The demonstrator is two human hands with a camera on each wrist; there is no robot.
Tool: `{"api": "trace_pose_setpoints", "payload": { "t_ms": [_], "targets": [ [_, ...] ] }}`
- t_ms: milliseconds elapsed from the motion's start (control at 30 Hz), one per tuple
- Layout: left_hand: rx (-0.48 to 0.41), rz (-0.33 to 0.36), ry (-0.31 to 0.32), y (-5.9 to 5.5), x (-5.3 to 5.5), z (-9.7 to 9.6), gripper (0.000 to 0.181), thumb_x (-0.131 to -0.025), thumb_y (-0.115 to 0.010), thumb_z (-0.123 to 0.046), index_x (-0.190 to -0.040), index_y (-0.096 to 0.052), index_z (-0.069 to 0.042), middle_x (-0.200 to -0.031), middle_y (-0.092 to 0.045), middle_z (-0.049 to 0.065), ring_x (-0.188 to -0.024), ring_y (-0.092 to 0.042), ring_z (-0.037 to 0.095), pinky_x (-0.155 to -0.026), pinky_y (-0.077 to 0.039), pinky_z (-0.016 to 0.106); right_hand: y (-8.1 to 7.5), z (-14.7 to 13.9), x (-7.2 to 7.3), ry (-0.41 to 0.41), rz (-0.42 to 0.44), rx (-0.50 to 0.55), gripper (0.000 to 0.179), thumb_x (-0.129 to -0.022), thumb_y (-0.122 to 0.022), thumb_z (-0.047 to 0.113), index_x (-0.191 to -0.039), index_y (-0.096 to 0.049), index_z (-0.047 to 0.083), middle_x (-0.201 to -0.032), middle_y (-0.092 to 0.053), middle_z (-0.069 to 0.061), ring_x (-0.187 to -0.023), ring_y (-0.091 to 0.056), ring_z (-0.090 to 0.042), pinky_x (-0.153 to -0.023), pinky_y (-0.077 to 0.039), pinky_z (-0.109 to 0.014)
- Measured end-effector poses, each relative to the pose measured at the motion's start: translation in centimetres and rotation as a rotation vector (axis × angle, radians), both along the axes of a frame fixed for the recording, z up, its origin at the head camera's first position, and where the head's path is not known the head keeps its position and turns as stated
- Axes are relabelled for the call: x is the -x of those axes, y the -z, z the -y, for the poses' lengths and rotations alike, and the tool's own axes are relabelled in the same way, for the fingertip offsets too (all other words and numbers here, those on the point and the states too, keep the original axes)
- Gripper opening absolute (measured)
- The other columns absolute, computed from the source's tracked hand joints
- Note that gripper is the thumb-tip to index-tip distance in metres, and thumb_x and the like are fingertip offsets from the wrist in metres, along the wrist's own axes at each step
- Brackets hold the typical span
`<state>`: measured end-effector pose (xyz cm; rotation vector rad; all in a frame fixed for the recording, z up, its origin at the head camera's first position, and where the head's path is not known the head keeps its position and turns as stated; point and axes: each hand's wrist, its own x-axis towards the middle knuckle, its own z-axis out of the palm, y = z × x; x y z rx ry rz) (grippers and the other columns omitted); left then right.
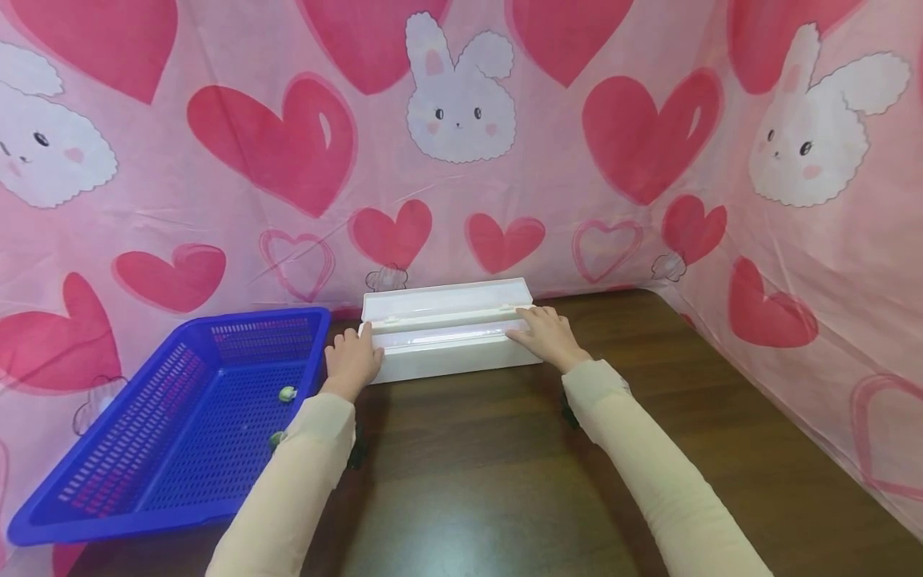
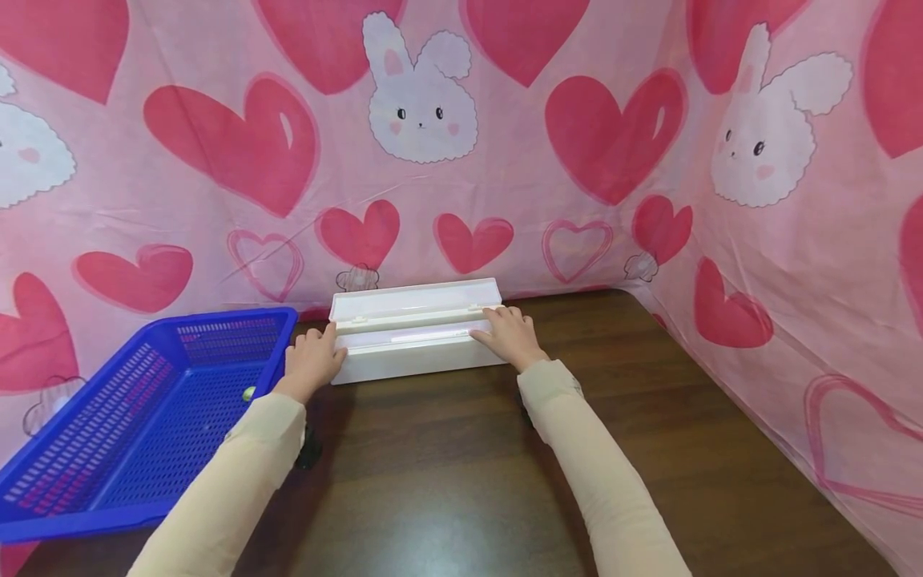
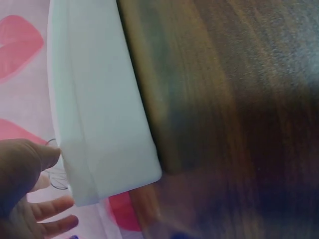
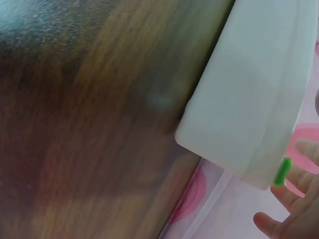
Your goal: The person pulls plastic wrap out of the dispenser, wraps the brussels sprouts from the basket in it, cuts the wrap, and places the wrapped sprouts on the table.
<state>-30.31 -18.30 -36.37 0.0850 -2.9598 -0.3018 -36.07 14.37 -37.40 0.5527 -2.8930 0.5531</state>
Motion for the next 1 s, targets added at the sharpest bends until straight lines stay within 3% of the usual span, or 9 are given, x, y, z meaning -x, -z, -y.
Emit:
{"api": "trace_pose_setpoints", "payload": {
  "t_ms": [200, 367, 600, 867, 1000],
  "targets": [
    [0.008, -0.158, 0.034, 0.7, 0.2, 0.0, 0.04, -0.09, -0.054, -0.019, -0.123, -0.049, 0.003, -0.105, -0.05, 0.029, -0.098, -0.046, 0.043, -0.079, -0.037, 0.053, 0.9, -0.3, 0.1, -0.016, -0.032, 0.034, 0.055, -0.09, -0.055, 0.042, -0.132, -0.048, 0.008, -0.131, -0.045, -0.019, -0.121, -0.033, -0.038, -0.095, -0.024, -0.057],
    [-0.005, -0.22, 0.051, 1.4, 0.4, 0.1, 0.03, -0.089, -0.056, -0.015, -0.111, -0.054, 0.004, -0.097, -0.053, 0.027, -0.091, -0.05, 0.042, -0.075, -0.04, 0.052, 1.7, -0.7, 0.3, -0.034, -0.062, 0.104, 0.05, -0.089, -0.06, 0.036, -0.128, -0.052, 0.006, -0.131, -0.045, -0.02, -0.122, -0.033, -0.039, -0.094, -0.026, -0.059],
    [-0.029, -0.316, 0.101, 2.3, 0.5, 0.2, 0.025, -0.087, -0.056, -0.011, -0.11, -0.059, -0.001, -0.091, -0.054, 0.025, -0.084, -0.051, 0.042, -0.069, -0.042, 0.051, 2.4, -1.5, 0.4, -0.012, -0.04, 0.28, 0.047, -0.087, -0.063, 0.029, -0.124, -0.055, 0.001, -0.134, -0.04, -0.023, -0.126, -0.027, -0.039, -0.096, -0.021, -0.06],
    [-0.035, -0.336, 0.102, 2.3, 0.3, 0.3, 0.022, -0.087, -0.057, -0.013, -0.106, -0.066, -0.003, -0.093, -0.057, 0.021, -0.085, -0.051, 0.038, -0.07, -0.04, 0.048, 3.0, -2.1, 0.5, -0.011, -0.051, 0.372, 0.04, -0.086, -0.065, 0.023, -0.117, -0.058, -0.002, -0.131, -0.042, -0.023, -0.123, -0.03, -0.039, -0.098, -0.022, -0.056],
    [-0.032, -0.34, 0.094, 2.4, 0.3, 0.4, 0.021, -0.087, -0.059, -0.014, -0.102, -0.068, -0.002, -0.093, -0.059, 0.02, -0.084, -0.053, 0.038, -0.069, -0.04, 0.047, 3.1, -2.0, 0.6, -0.008, -0.068, 0.393, 0.032, -0.085, -0.067, 0.023, -0.106, -0.063, 0.0, -0.128, -0.045, -0.022, -0.122, -0.032, -0.038, -0.096, -0.023, -0.058]
  ]
}}
